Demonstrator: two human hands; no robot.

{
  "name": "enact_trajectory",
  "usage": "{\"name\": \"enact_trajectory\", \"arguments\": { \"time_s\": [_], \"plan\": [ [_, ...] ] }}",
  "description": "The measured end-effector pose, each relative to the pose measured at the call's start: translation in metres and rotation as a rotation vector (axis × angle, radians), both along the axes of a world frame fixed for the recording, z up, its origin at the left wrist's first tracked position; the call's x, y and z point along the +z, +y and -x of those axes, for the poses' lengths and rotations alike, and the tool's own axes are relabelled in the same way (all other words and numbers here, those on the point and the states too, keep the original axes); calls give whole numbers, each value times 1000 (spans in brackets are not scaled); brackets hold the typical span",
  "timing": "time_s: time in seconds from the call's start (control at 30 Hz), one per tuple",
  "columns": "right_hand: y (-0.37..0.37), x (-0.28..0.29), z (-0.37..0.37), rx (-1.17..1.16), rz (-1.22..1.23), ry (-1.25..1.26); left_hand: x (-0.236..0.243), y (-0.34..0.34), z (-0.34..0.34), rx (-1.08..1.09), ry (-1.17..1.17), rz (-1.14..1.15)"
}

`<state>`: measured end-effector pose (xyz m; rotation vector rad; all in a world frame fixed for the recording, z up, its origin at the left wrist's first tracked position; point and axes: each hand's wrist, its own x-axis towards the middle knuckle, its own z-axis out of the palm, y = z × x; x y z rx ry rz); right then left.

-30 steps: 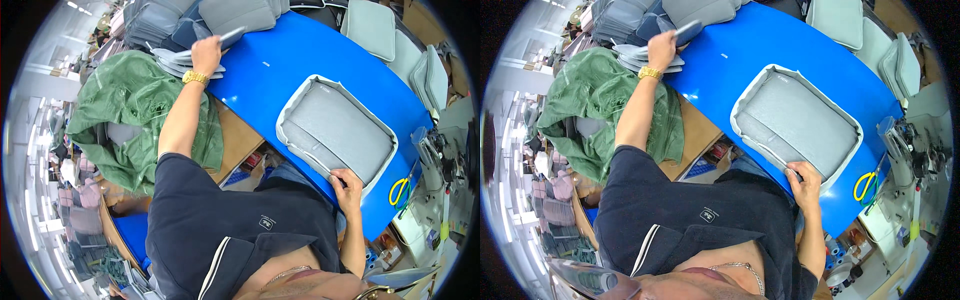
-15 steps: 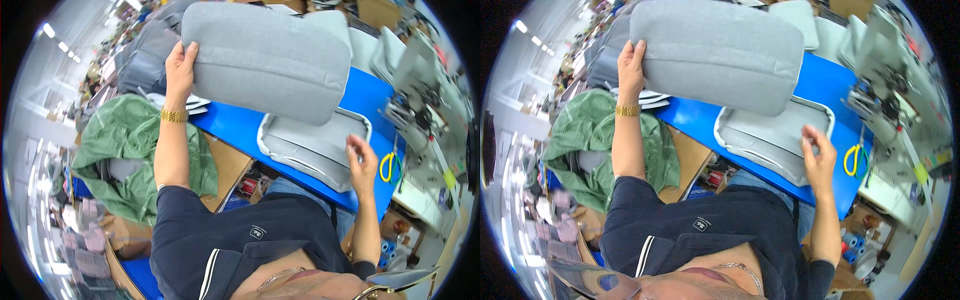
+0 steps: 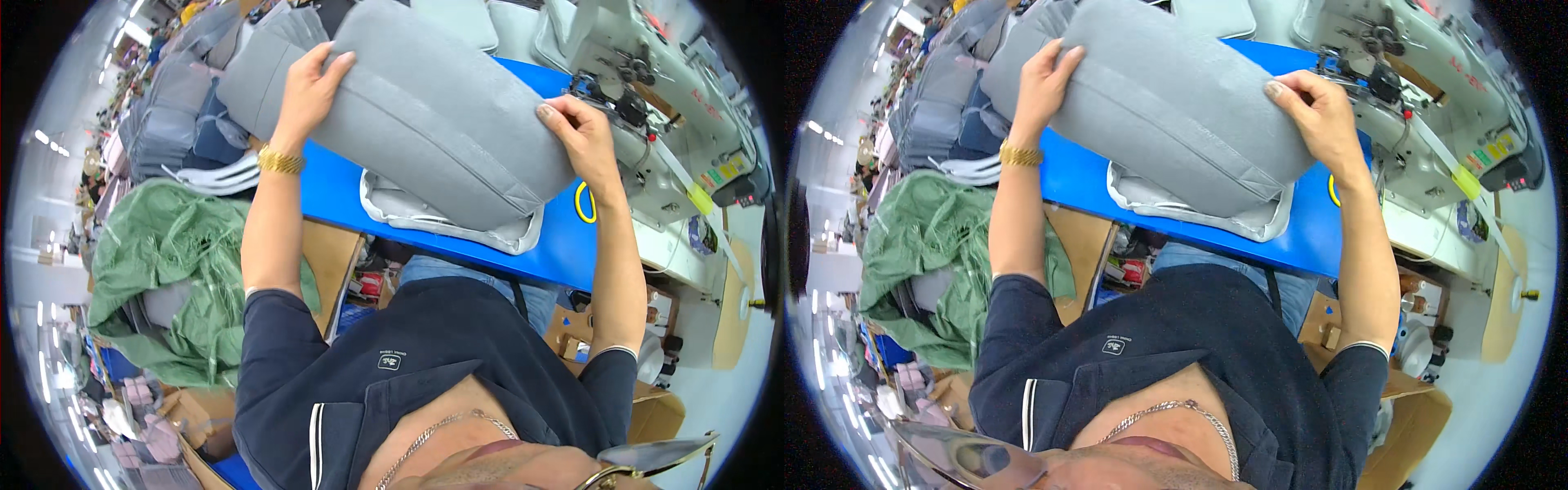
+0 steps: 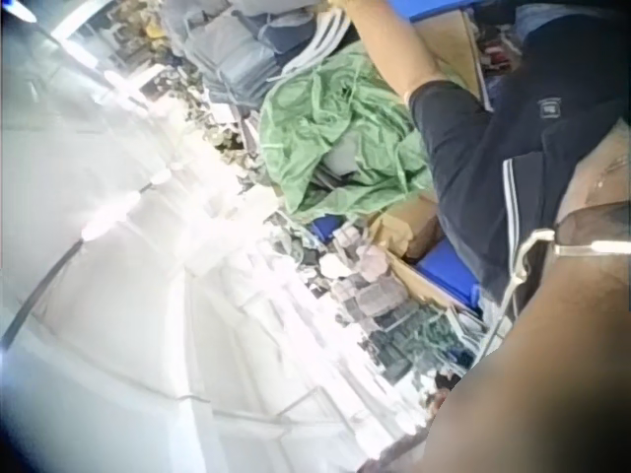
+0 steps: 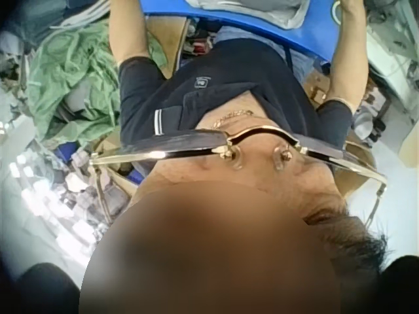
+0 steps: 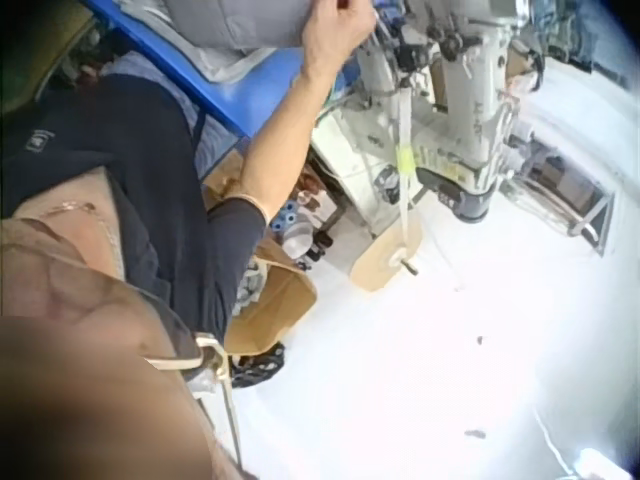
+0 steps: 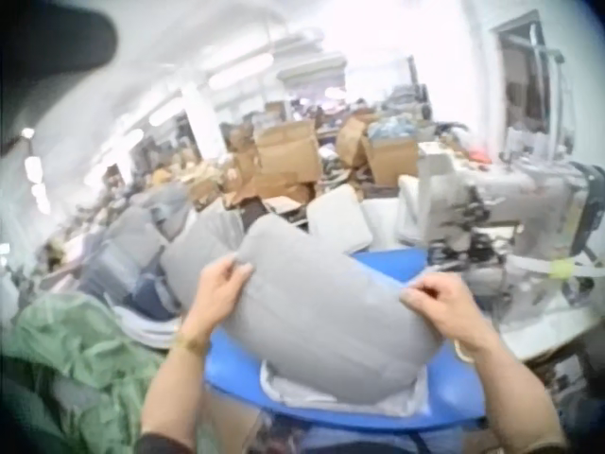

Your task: Sewing together grey fabric panels and bag components using an industrial sewing machine.

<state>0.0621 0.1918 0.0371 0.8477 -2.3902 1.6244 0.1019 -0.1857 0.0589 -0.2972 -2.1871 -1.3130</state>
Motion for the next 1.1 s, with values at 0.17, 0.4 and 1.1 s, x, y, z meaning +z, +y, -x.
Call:
{"name": "enact_trajectory", "arguments": {
  "time_s": [0.17, 0.4, 1.1],
  "plan": [
    [4, -14, 11, -163, -72, 18, -19, -16, 4, 50, -498, 4],
    [20, -43, 23, -213, -43, -38, -88, -8, -22, -331, -485, -857],
    [-2, 36, -23, 61, -312, 729, -150, 97, -140, -204, -171, 453]
  ]
}}
